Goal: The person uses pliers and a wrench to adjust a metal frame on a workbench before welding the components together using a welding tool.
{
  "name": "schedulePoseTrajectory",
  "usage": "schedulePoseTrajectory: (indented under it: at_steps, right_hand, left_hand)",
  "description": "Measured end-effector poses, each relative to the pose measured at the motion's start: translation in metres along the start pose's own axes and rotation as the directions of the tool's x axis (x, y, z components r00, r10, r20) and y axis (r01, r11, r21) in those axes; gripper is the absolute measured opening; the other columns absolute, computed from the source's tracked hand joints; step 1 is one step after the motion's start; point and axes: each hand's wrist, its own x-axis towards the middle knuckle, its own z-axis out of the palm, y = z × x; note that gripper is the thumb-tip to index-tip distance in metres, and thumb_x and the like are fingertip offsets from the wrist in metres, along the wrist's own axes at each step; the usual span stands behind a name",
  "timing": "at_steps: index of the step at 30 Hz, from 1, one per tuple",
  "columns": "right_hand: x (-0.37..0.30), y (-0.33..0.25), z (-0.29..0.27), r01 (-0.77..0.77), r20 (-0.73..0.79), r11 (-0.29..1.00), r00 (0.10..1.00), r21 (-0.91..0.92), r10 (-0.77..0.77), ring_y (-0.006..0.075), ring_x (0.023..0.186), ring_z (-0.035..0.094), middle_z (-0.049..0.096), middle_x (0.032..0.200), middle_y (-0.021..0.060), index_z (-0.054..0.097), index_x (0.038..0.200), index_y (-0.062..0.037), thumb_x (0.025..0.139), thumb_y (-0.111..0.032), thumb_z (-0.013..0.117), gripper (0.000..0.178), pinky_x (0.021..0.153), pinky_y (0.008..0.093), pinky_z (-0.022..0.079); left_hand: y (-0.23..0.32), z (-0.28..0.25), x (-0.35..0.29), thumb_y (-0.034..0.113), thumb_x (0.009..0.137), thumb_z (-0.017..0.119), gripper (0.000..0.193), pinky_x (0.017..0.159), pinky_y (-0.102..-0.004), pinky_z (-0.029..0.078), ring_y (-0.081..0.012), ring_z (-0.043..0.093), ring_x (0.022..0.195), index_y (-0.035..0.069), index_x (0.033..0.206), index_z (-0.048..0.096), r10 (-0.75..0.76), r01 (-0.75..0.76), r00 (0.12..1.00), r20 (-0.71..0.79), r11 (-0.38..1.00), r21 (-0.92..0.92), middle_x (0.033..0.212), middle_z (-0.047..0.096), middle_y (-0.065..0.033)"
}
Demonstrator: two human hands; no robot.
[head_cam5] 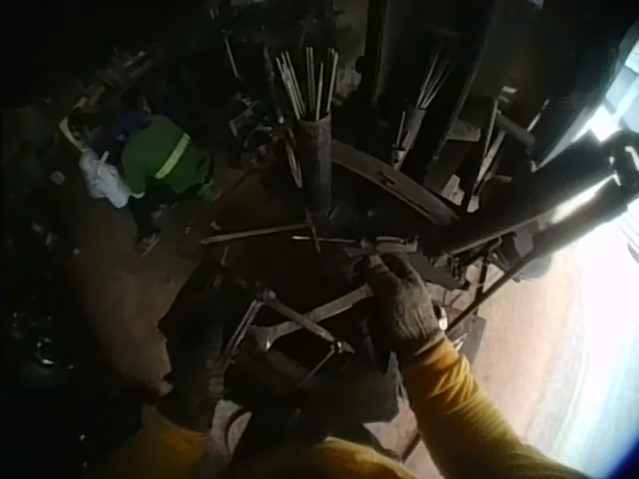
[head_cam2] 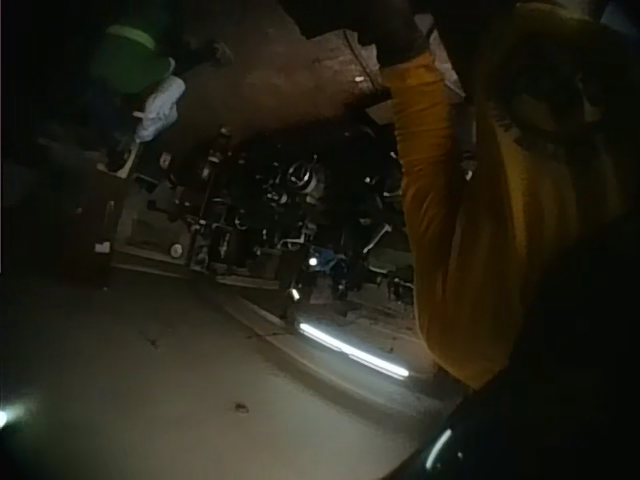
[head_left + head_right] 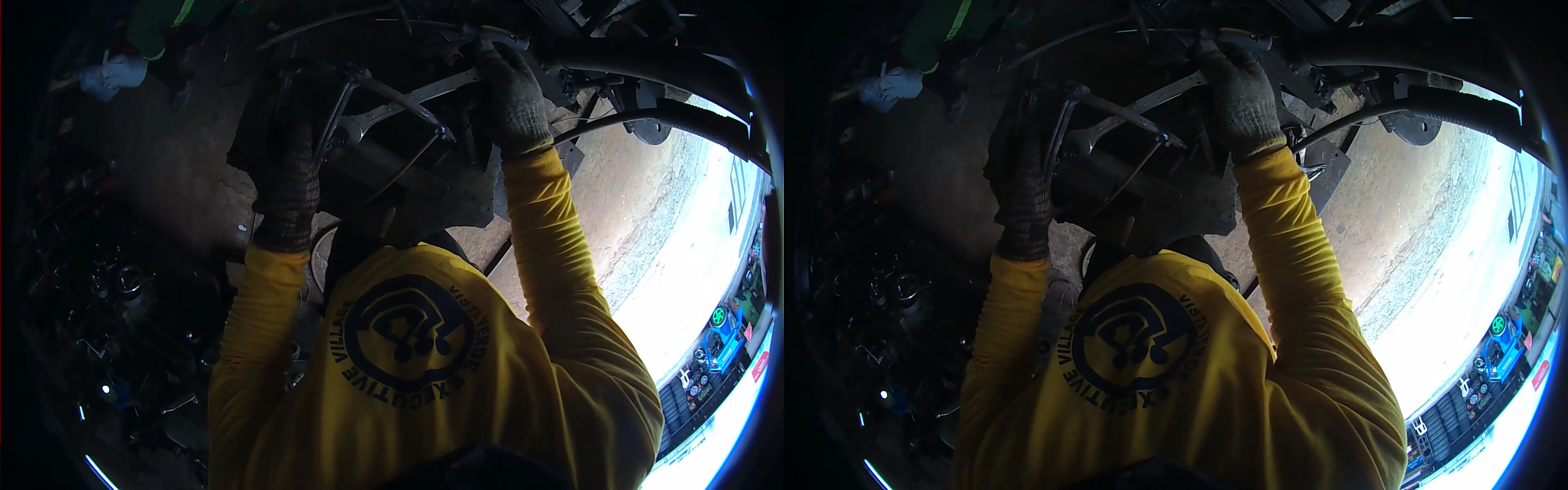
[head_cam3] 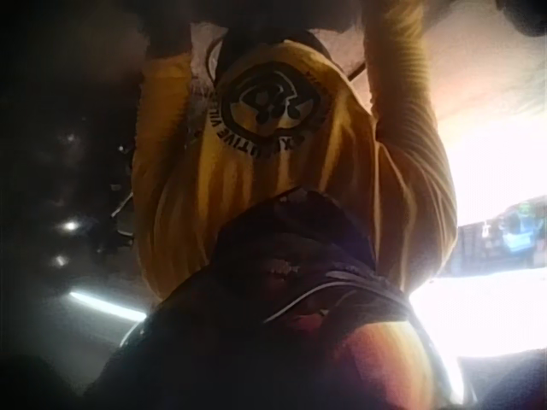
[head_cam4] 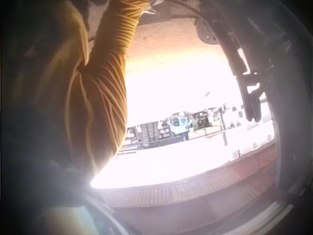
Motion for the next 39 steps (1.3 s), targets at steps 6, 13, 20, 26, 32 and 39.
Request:
schedulePoseTrajectory:
  at_steps: [6,13,20,26,32,39]
  right_hand:
    - [0.016,-0.006,0.011,-0.094,0.084,0.985,0.993,0.147,0.083,0.0326,0.102,0.067,0.066,0.114,0.0181,0.062,0.128,-0.005,0.09,-0.02,0.066,0.041,0.087,0.04,0.056]
    - [0.122,0.032,0.096,0.287,0.368,0.866,0.92,-0.41,-0.131,0.0324,0.092,0.065,0.071,0.111,0.0146,0.07,0.118,-0.0082,0.09,-0.012,0.059,0.03,0.087,0.0377,0.052]
    - [0.175,0.001,0.122,0.281,0.532,0.869,0.846,-0.408,-0.023,0.0281,0.084,0.065,0.071,0.101,0.0118,0.069,0.116,-0.0061,0.095,-0.017,0.058,0.026,0.079,0.0366,0.052]
    - [0.153,-0.066,0.015,-0.201,0.364,0.964,0.923,0.175,0.126,0.0244,0.077,0.065,0.071,0.092,0.0093,0.068,0.115,-0.0043,0.1,-0.022,0.056,0.026,0.073,0.0356,0.052]
    - [0.061,-0.015,-0.017,-0.01,-0.048,0.993,0.999,0.115,0.016,0.024,0.091,0.066,0.07,0.098,0.0118,0.066,0.12,-0.0014,0.104,-0.026,0.055,0.032,0.082,0.0349,0.052]
    - [0.013,-0.029,0.002,-0.453,0.14,0.532,0.839,0.716,0.526,0.0259,0.094,0.069,0.066,0.113,0.0134,0.061,0.127,-0.0024,0.097,-0.018,0.06,0.034,0.079,0.0356,0.058]
  left_hand:
    - [0.001,0.0,0.0,0.027,0.096,0.07,0.043,0.086,-0.0348,0.054,-0.0199,0.064,0.102,-0.001,0.127,0.061,-0.097,0.099,0.994,-0.054,0.995,0.027,0.11,0.067,-0.0104]
    - [0.022,0.006,-0.004,0.023,0.097,0.069,0.038,0.091,-0.0363,0.053,-0.0211,0.064,0.105,-0.001,0.125,0.062,-0.281,0.275,0.957,-0.07,0.957,-0.089,0.116,0.066,-0.0113]
    - [-0.009,-0.009,0.005,0.022,0.098,0.067,0.042,0.091,-0.0371,0.054,-0.0194,0.064,0.108,0.002,0.133,0.058,0.393,-0.481,0.872,0.291,0.582,0.655,0.118,0.066,-0.0117]
    - [0.0,-0.001,-0.001,0.024,0.099,0.066,0.053,0.099,-0.0387,0.05,-0.0266,0.057,0.12,0.001,0.143,0.048,-0.241,0.255,0.966,0.098,0.949,-0.186,0.134,0.055,-0.015]
    - [0.002,0.0,0.001,0.027,0.093,0.073,0.058,0.099,-0.0362,0.05,-0.0226,0.053,0.124,0.001,0.14,0.051,-0.221,0.223,0.975,0.029,0.969,-0.103,0.137,0.051,-0.0121]
    - [-0.008,-0.002,0.002,0.036,0.098,0.068,0.051,0.082,-0.0283,0.055,-0.0138,0.064,0.101,0.003,0.135,0.059,-0.008,0.009,1.0,-0.026,0.998,0.063,0.124,0.063,-0.008]
